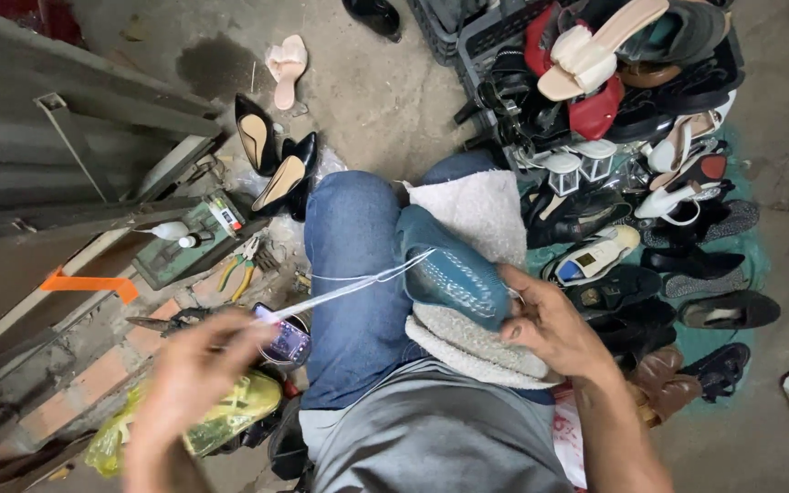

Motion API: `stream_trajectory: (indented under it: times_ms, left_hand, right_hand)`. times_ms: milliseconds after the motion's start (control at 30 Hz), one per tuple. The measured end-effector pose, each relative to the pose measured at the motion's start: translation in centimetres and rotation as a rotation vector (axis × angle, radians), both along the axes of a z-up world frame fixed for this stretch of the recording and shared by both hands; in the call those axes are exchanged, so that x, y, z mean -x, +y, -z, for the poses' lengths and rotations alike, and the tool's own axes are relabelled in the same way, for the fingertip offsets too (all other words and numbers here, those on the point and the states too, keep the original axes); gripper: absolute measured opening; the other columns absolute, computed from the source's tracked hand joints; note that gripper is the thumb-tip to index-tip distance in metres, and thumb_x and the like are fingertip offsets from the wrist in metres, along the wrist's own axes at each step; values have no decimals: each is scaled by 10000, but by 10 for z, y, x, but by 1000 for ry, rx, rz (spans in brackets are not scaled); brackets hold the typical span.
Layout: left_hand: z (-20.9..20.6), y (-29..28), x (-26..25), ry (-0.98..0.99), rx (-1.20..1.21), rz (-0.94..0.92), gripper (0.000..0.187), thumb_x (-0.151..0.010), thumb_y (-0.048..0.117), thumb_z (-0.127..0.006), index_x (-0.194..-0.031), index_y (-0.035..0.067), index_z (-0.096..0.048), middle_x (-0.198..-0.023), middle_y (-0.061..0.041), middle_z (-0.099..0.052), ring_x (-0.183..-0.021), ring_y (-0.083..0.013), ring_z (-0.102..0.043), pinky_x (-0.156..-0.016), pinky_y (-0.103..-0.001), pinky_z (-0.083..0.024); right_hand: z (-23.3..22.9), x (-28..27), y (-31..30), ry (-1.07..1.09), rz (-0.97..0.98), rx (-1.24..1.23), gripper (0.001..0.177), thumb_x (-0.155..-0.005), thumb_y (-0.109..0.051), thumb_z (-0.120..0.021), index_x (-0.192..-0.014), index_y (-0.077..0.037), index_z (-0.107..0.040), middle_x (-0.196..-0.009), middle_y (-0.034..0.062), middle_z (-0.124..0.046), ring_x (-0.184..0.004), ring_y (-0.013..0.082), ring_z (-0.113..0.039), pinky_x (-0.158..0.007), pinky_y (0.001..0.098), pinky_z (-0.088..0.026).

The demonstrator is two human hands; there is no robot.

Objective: Hand-stitching the sole of a blue sandal using a stitching awl and thread while sitting on the floor.

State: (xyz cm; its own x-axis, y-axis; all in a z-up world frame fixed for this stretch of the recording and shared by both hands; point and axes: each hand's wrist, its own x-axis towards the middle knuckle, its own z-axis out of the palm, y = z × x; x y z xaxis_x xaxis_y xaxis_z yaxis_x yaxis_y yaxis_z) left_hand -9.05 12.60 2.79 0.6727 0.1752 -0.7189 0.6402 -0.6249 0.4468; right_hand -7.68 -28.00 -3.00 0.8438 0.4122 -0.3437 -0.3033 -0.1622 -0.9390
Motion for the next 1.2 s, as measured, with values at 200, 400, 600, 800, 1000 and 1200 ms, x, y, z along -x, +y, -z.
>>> stream_trajectory:
  times_ms: [200,400,600,800,1000,1200]
  left_hand:
    - [33,112,38,-194,-612,-175,259,-1093,279,-760,-1118,24,-799,-667,-165,-695,-508,-283,-557,-511,-409,-442]
    - [72,72,35,-470,-581,47,462,-1008,110,-719,-1431,-53,-634,-973,-220,-716,-735,-301,-678,-624,-404,-553]
    - [27,-92,-10,-829,-2,164,487,-880,151,-727,-1328,8,-599,-1211,-130,-676,-930,-260,-697,-777,-351,-577]
    - [76,-121,9,-714,15,321,242,-883,235,-673,-1107,245,-763,-928,1,-786,-818,-309,-754,-618,-469,-597]
    - [38,-139,3,-457,452,169,462,-838,16,-640,-1298,51,-673,-942,-99,-825,-416,-123,-604,-353,-274,-502]
    - [50,-160,5,-584,507,205,535,-801,-34,-626,-1335,-16,-629,-802,-43,-778,-388,-92,-525,-318,-267,-424]
  right_hand:
    - [11,-18,-21,237,705,341,187,-935,-287,-745,-937,-100,-727,-693,-28,-571,-585,82,-509,-536,236,-486]
    - [46,2,-97,-19,665,527,73,-1030,-148,-706,-1041,-76,-698,-818,-48,-524,-724,55,-394,-669,191,-318]
    - [35,4,-51,-767,313,1083,257,-982,-224,-778,-855,-1,-748,-1275,232,-685,-1147,317,-547,-939,459,-485]
    - [9,-17,37,-897,118,743,370,-929,-86,-736,-1295,-106,-691,-1308,143,-632,-1117,327,-598,-956,439,-499]
    - [-10,-25,50,-767,-41,732,191,-834,-89,-727,-1017,-37,-722,-1455,126,-518,-1323,346,-446,-1107,469,-441]
    - [1,-16,-8,94,525,-545,272,-1055,-137,-541,-991,50,-727,-1204,241,-702,-931,266,-696,-968,422,-530]
